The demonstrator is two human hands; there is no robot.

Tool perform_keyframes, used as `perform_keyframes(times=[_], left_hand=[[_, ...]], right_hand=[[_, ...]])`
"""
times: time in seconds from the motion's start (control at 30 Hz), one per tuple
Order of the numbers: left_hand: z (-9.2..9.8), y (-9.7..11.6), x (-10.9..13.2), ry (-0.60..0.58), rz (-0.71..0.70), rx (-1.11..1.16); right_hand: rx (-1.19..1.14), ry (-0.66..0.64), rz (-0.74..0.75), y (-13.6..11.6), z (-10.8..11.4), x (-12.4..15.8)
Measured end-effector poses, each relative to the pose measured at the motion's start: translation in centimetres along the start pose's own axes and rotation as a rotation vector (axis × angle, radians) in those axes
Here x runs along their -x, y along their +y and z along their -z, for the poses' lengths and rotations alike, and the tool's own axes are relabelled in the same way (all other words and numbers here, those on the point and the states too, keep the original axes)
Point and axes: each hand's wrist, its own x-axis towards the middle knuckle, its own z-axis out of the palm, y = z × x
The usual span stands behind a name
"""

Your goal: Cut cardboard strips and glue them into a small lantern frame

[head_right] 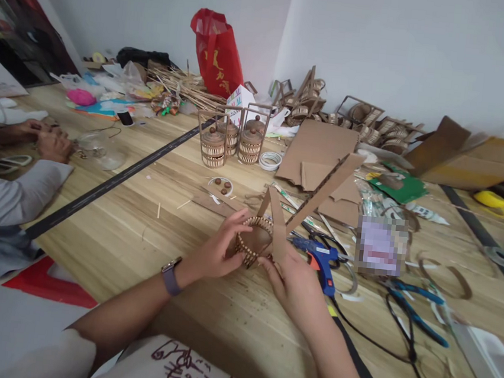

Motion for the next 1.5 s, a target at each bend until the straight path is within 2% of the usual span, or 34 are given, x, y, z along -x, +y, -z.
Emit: perform_keyframes(times=[0.13, 0.33, 0.43, 0.6, 0.77, 0.9, 1.07, 1.27, 1.5], left_hand=[[0.0, -0.9, 0.0, 0.052, 0.102, 0.132], [-1.4, -2.3, 0.3, 0.026, 0.266, 0.359], [-1.7, -2.5, 0.2, 0.008, 0.289, 0.418], [-1.6, -2.5, 0.2, -0.026, 0.246, 0.366], [-1.2, -2.0, 0.2, -0.033, 0.048, 0.127], [-0.8, -1.5, 0.1, -0.103, -0.052, -0.063], [-0.4, -0.9, -0.2, -0.133, -0.033, -0.08], [-0.3, 0.0, -0.6, -0.11, -0.003, -0.055], [-0.5, 0.1, -0.9, -0.123, 0.028, -0.053]], right_hand=[[-0.009, -0.005, 0.017, 0.3, 0.1, 0.0], [0.028, -0.002, 0.045, 0.4, 0.0, 0.0], [0.034, -0.004, 0.04, 0.3, 0.0, 0.0], [0.017, -0.031, 0.01, 0.3, -0.1, 0.0], [0.027, -0.029, 0.005, 0.2, 0.1, 0.1], [0.013, -0.044, -0.019, 0.1, 0.2, 0.0], [0.0, -0.016, 0.006, -0.1, 0.3, 0.0], [-0.042, -0.055, -0.042, -0.1, 0.5, 0.1], [-0.047, -0.044, -0.055, -0.3, 0.6, 0.0]])
